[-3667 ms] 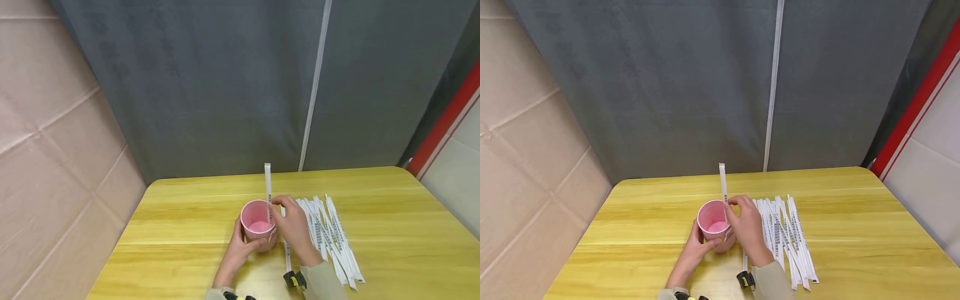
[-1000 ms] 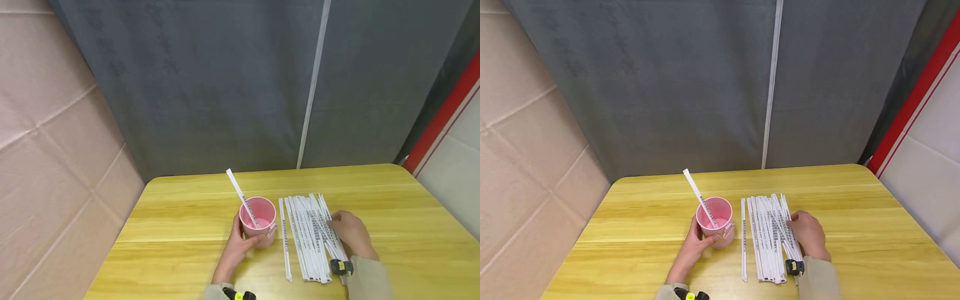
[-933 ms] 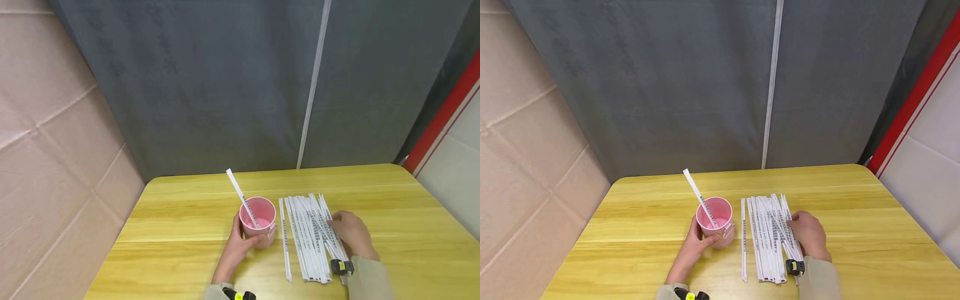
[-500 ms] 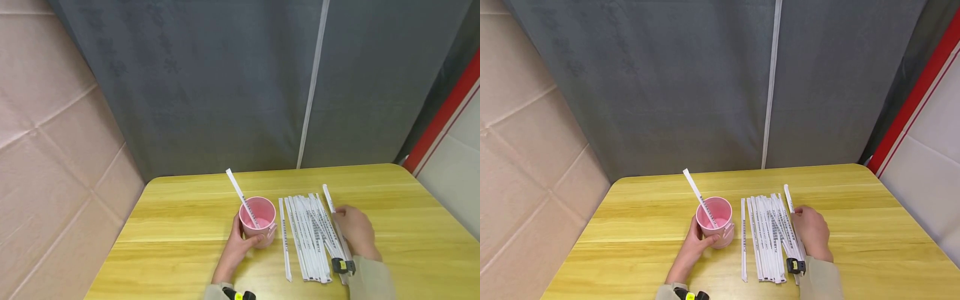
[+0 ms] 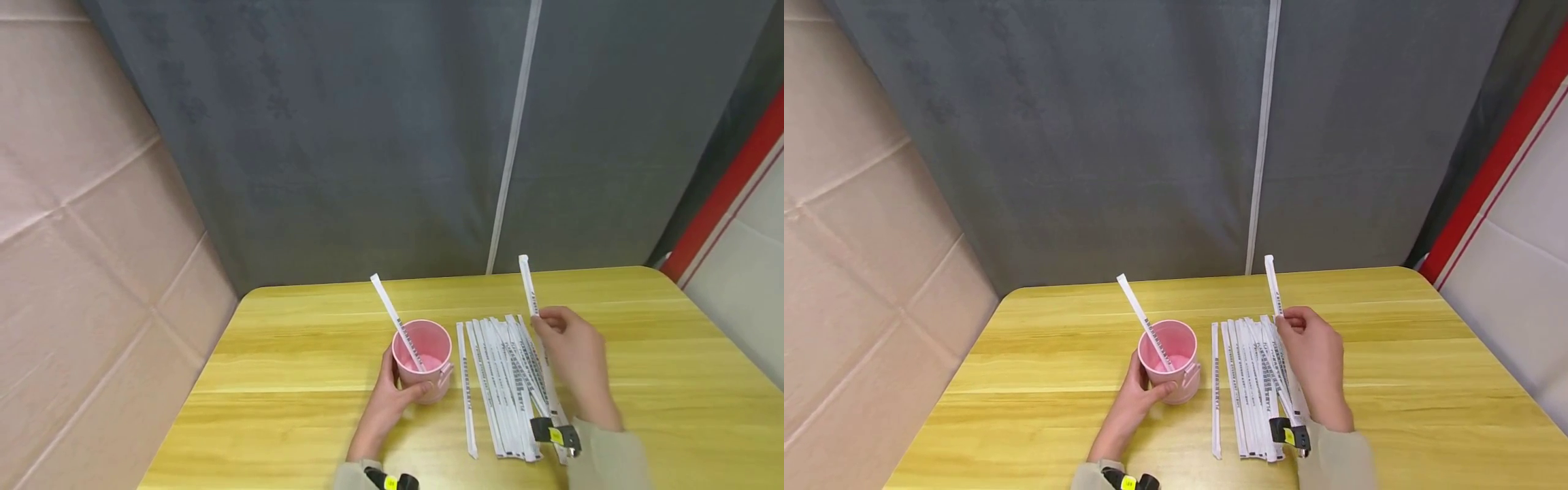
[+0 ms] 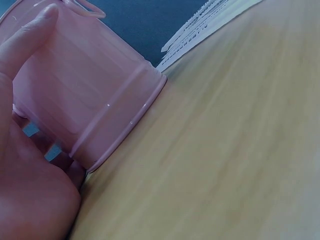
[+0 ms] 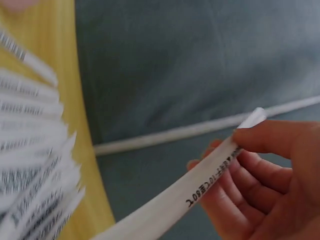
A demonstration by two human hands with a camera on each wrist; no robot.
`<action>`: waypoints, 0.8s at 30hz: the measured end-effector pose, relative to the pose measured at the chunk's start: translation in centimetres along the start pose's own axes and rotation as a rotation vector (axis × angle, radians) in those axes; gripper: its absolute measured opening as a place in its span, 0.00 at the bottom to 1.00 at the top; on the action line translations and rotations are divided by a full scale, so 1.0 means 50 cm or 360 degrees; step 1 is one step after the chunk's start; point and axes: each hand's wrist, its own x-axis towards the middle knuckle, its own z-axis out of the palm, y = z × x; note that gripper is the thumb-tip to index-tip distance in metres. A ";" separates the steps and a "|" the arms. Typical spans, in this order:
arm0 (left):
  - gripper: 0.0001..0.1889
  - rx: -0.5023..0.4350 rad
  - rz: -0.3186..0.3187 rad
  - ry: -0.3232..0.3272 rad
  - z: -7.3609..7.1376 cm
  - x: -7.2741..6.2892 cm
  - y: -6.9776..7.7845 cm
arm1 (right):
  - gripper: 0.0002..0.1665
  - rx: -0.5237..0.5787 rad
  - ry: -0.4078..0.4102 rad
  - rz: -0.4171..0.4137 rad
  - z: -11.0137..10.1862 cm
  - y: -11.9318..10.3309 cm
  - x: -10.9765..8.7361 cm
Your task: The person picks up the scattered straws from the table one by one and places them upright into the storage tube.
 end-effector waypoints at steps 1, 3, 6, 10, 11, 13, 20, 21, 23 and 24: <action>0.51 0.0006 0.0002 0.0001 0.000 0.001 -0.004 | 0.26 0.0035 0.0023 -0.0007 0.002 -0.010 -0.004; 0.51 0.0017 -0.0001 0.0004 -0.001 0.002 -0.007 | 0.25 0.0107 0.0078 -0.0032 0.006 -0.029 -0.010; 0.51 0.0002 -0.0002 -0.0001 -0.003 -0.001 0.002 | 0.24 0.0199 0.0159 -0.0080 0.012 -0.053 -0.019; 0.51 0.0004 -0.0026 -0.0006 -0.001 -0.012 0.030 | 0.22 0.0278 0.0267 -0.0170 0.018 -0.077 -0.029; 0.51 0.0011 -0.0032 -0.0003 -0.001 -0.015 0.037 | 0.21 0.0303 0.0294 -0.0198 0.020 -0.083 -0.032; 0.51 0.0019 -0.0038 0.0004 0.000 -0.015 0.036 | 0.20 0.0350 0.0341 -0.0251 0.023 -0.094 -0.037; 0.51 0.0049 -0.0012 0.0022 -0.001 0.000 -0.009 | 0.16 0.0637 0.0427 -0.0432 0.027 -0.133 -0.056; 0.51 0.0051 -0.0009 0.0020 -0.002 0.000 -0.010 | 0.16 0.0689 0.0426 -0.0459 0.028 -0.138 -0.059; 0.51 0.0047 -0.0002 0.0019 -0.002 -0.002 -0.009 | 0.16 0.0786 0.0422 -0.0506 0.029 -0.152 -0.067; 0.51 0.0041 0.0003 0.0017 -0.001 -0.003 -0.009 | 0.16 0.0832 0.0419 -0.0531 0.030 -0.160 -0.071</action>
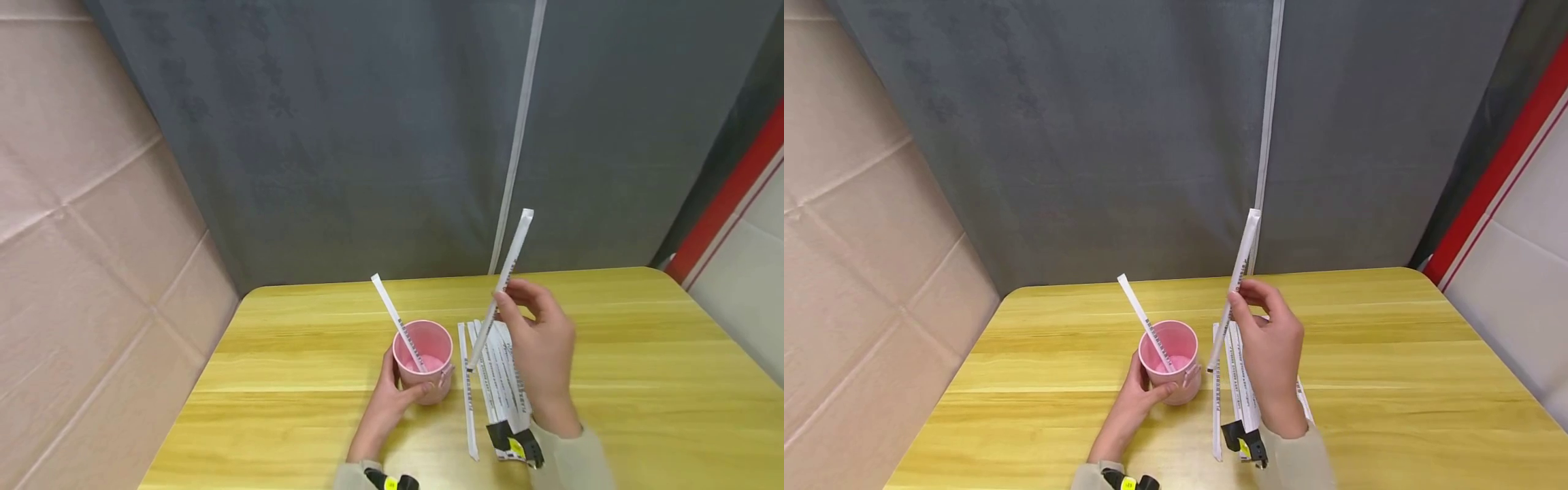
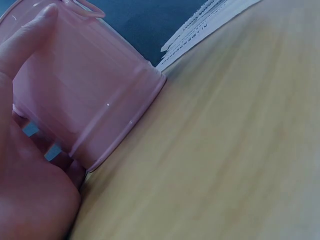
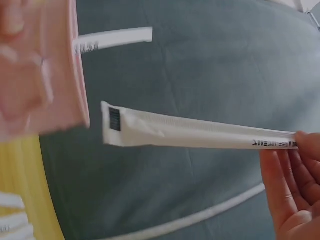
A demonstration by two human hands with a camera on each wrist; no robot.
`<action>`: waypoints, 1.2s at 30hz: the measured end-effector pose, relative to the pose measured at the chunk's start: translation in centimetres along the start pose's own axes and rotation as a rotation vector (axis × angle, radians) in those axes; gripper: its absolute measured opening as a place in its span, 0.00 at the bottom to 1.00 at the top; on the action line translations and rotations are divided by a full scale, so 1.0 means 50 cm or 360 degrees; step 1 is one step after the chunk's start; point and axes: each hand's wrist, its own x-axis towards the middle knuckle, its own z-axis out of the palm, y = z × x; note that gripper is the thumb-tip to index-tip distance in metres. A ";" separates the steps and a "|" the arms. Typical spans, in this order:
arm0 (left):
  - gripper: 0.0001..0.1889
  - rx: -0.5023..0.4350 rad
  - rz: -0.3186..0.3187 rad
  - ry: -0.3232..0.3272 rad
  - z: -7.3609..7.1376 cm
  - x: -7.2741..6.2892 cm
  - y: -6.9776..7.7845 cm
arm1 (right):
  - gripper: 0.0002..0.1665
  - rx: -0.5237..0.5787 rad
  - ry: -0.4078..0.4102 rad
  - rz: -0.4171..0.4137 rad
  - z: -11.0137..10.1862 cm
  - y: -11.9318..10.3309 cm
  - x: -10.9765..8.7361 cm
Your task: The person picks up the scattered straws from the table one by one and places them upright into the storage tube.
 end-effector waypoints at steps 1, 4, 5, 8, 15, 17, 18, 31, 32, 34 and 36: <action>0.50 -0.0003 0.0002 0.0000 0.001 -0.001 0.000 | 0.17 0.0033 -0.0003 -0.0010 0.004 -0.010 -0.003; 0.49 -0.0009 0.0018 -0.0002 0.003 -0.004 0.001 | 0.16 0.0142 -0.0015 -0.0033 0.014 -0.037 -0.011; 0.49 -0.0009 0.0021 -0.0005 0.003 -0.004 0.002 | 0.16 0.0163 -0.0017 -0.0034 0.017 -0.045 -0.013; 0.49 0.0000 0.0034 -0.0013 0.004 -0.004 0.005 | 0.15 0.0236 -0.0035 -0.0031 0.025 -0.060 -0.019; 0.49 -0.0023 -0.0019 -0.0030 0.001 -0.004 0.013 | 0.14 0.0197 -0.0166 0.0038 0.051 -0.030 -0.030; 0.50 -0.0041 -0.0026 -0.0033 -0.001 -0.005 0.013 | 0.14 0.0179 -0.0200 0.0035 0.061 -0.006 -0.032; 0.50 -0.0051 -0.0024 -0.0034 -0.002 -0.006 0.013 | 0.14 0.0165 -0.0214 0.0034 0.067 0.007 -0.033; 0.48 -0.0027 0.0001 -0.0038 -0.001 -0.011 0.018 | 0.14 -0.0205 -0.0404 -0.0238 0.139 0.100 -0.070; 0.49 -0.0031 -0.0007 -0.0041 -0.001 -0.014 0.025 | 0.15 -0.0240 -0.0408 -0.0241 0.142 0.102 -0.073; 0.49 -0.0032 -0.0013 -0.0045 -0.001 -0.019 0.036 | 0.15 -0.0288 -0.0409 -0.0222 0.146 0.105 -0.077; 0.49 -0.0035 -0.0014 -0.0047 -0.002 -0.023 0.044 | 0.16 -0.0338 -0.0416 -0.0199 0.149 0.106 -0.080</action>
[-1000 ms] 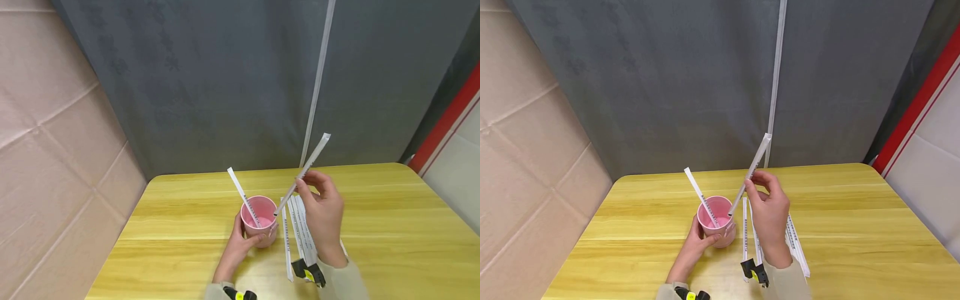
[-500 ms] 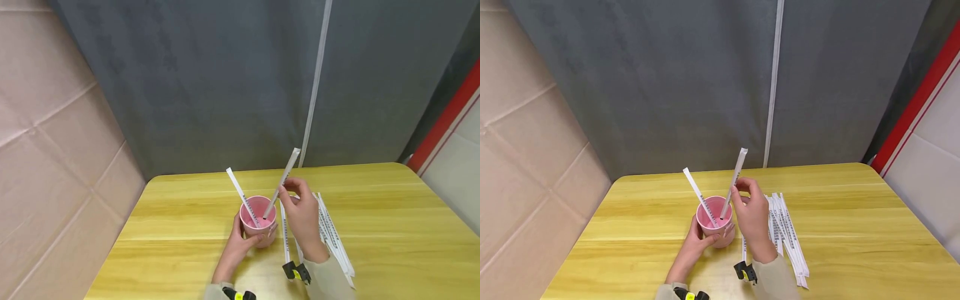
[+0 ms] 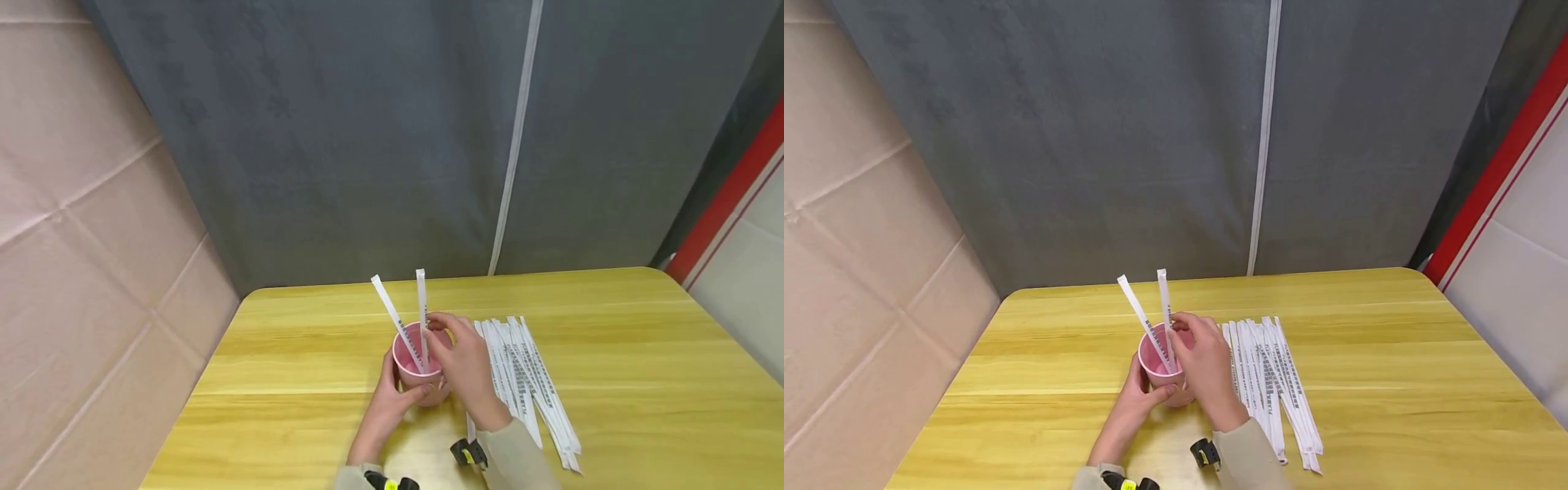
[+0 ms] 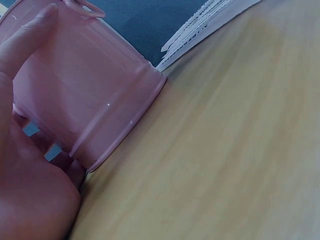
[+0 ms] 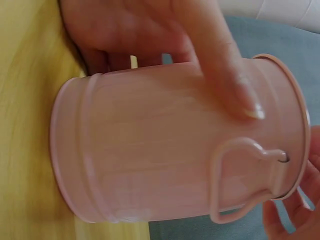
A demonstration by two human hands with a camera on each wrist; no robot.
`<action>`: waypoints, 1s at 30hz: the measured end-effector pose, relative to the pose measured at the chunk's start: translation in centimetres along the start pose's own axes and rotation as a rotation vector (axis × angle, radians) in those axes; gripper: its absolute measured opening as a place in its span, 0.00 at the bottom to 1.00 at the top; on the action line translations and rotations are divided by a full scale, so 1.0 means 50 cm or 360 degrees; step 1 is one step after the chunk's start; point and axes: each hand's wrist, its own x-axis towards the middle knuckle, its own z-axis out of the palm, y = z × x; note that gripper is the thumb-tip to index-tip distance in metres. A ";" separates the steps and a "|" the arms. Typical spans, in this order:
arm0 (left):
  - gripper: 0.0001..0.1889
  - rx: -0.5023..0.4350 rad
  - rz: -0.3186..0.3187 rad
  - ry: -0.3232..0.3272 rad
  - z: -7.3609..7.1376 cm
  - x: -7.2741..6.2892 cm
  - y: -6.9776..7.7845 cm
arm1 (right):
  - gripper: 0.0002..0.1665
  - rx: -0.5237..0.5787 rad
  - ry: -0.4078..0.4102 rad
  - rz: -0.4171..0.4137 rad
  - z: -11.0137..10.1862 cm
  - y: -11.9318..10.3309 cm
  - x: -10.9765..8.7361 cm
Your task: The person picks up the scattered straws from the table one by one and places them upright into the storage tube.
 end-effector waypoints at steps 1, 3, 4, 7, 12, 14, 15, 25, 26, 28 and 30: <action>0.49 -0.0003 -0.0001 -0.0001 0.000 0.000 0.000 | 0.17 -0.0021 -0.0012 0.0023 0.002 0.000 0.000; 0.49 0.0000 0.0003 0.0002 -0.001 0.002 -0.006 | 0.19 -0.0057 -0.0041 0.0057 0.005 0.001 -0.001; 0.49 0.0002 0.0005 0.0004 -0.001 0.004 -0.011 | 0.20 -0.0077 -0.0055 0.0066 0.006 0.001 -0.001; 0.48 0.0024 0.0014 0.0017 -0.002 0.011 -0.028 | 0.20 -0.0152 -0.0075 0.0053 0.010 0.001 -0.001; 0.48 0.0042 0.0008 0.0012 -0.004 0.020 -0.043 | 0.19 -0.0321 -0.0035 -0.0038 0.013 0.001 -0.002; 0.48 0.0045 -0.0002 0.0004 -0.004 0.020 -0.043 | 0.20 -0.0359 -0.0044 -0.0041 0.012 0.000 -0.001; 0.48 0.0045 -0.0001 0.0004 -0.003 0.020 -0.043 | 0.21 -0.0372 -0.0054 -0.0038 0.011 0.000 -0.001; 0.47 0.0081 0.0016 0.0036 0.000 0.017 -0.043 | 0.20 -0.0425 -0.0138 -0.0003 0.009 -0.001 -0.001; 0.48 0.0083 0.0018 0.0038 0.000 0.018 -0.044 | 0.20 -0.0426 -0.0140 -0.0005 0.009 -0.001 -0.001; 0.48 0.0081 0.0026 0.0035 -0.001 0.018 -0.047 | 0.18 -0.0426 -0.0148 -0.0014 0.009 -0.002 -0.002; 0.48 0.0072 0.0025 0.0033 -0.002 0.018 -0.047 | 0.17 -0.0419 -0.0152 -0.0030 0.009 -0.002 -0.002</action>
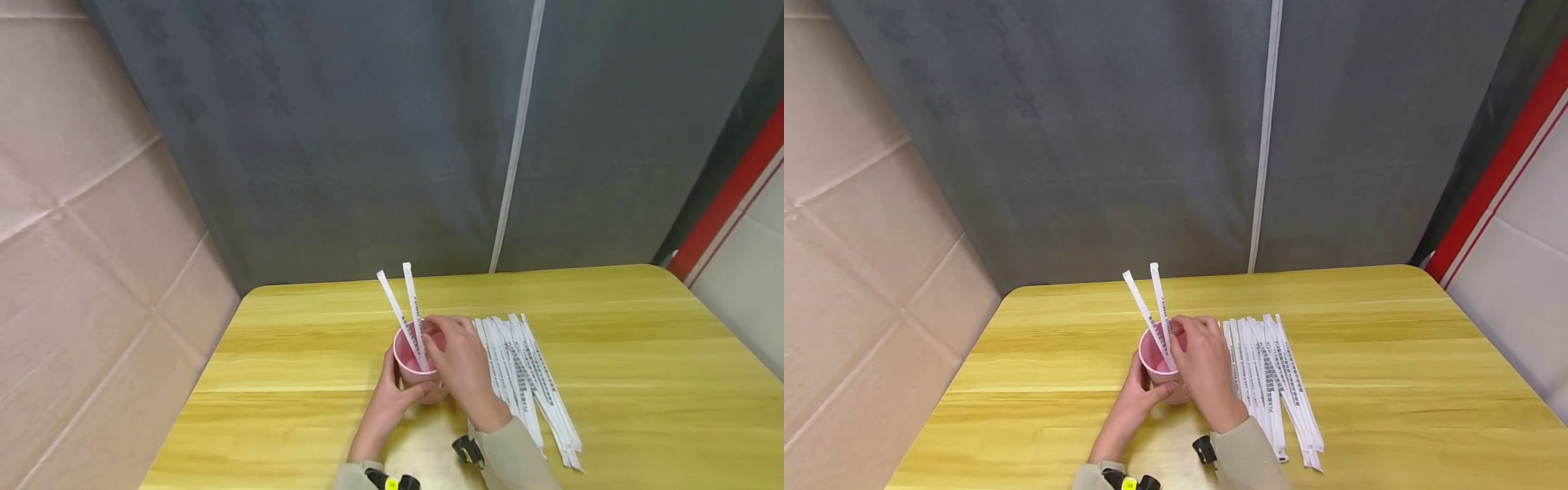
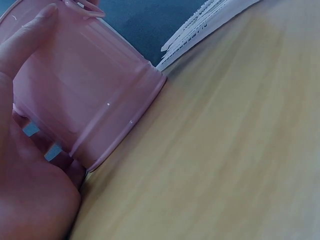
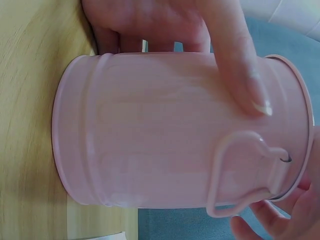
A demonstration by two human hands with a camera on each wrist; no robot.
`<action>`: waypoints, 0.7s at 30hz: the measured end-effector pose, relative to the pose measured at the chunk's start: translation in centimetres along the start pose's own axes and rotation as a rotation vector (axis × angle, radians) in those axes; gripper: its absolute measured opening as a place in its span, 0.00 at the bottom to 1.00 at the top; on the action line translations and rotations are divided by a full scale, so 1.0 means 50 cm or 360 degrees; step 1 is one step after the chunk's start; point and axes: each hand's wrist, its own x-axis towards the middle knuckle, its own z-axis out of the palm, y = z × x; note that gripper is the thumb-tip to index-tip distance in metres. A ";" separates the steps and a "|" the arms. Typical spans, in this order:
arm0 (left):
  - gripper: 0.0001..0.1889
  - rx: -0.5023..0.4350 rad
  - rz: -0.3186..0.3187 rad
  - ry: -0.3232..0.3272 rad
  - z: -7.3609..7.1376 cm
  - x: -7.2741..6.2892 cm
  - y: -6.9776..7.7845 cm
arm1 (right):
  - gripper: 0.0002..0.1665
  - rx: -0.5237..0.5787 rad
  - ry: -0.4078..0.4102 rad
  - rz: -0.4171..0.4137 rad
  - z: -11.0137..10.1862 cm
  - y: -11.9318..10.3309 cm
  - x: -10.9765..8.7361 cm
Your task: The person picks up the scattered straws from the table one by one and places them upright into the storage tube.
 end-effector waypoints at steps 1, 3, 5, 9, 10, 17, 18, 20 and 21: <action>0.48 -0.0002 -0.0001 0.0002 -0.001 -0.001 0.000 | 0.16 0.0007 0.0000 -0.0010 0.000 0.000 0.000; 0.48 -0.0008 -0.0008 0.0001 -0.002 -0.002 0.003 | 0.15 0.0016 0.0000 -0.0031 0.000 0.000 0.000; 0.48 -0.0024 -0.0018 -0.0002 -0.003 -0.005 0.009 | 0.14 0.0030 0.0011 -0.0049 0.001 0.000 0.000; 0.48 -0.0055 -0.0015 -0.0019 -0.002 -0.014 0.034 | 0.13 0.0053 0.0038 -0.0080 -0.001 0.004 0.001; 0.48 -0.0055 -0.0012 -0.0023 -0.002 -0.016 0.040 | 0.13 0.0066 0.0048 -0.0091 -0.002 0.006 0.002; 0.48 -0.0013 -0.0050 -0.0016 0.003 -0.023 0.065 | 0.13 0.0184 0.0138 -0.0087 -0.028 0.025 0.013; 0.48 -0.0011 -0.0056 -0.0016 0.004 -0.023 0.066 | 0.13 0.0183 0.0152 -0.0064 -0.034 0.030 0.014; 0.48 -0.0009 -0.0052 -0.0021 0.005 -0.020 0.064 | 0.14 0.0183 0.0174 0.0005 -0.046 0.042 0.017; 0.48 -0.0011 -0.0050 -0.0023 0.005 -0.019 0.061 | 0.15 0.0182 0.0181 0.0044 -0.053 0.048 0.018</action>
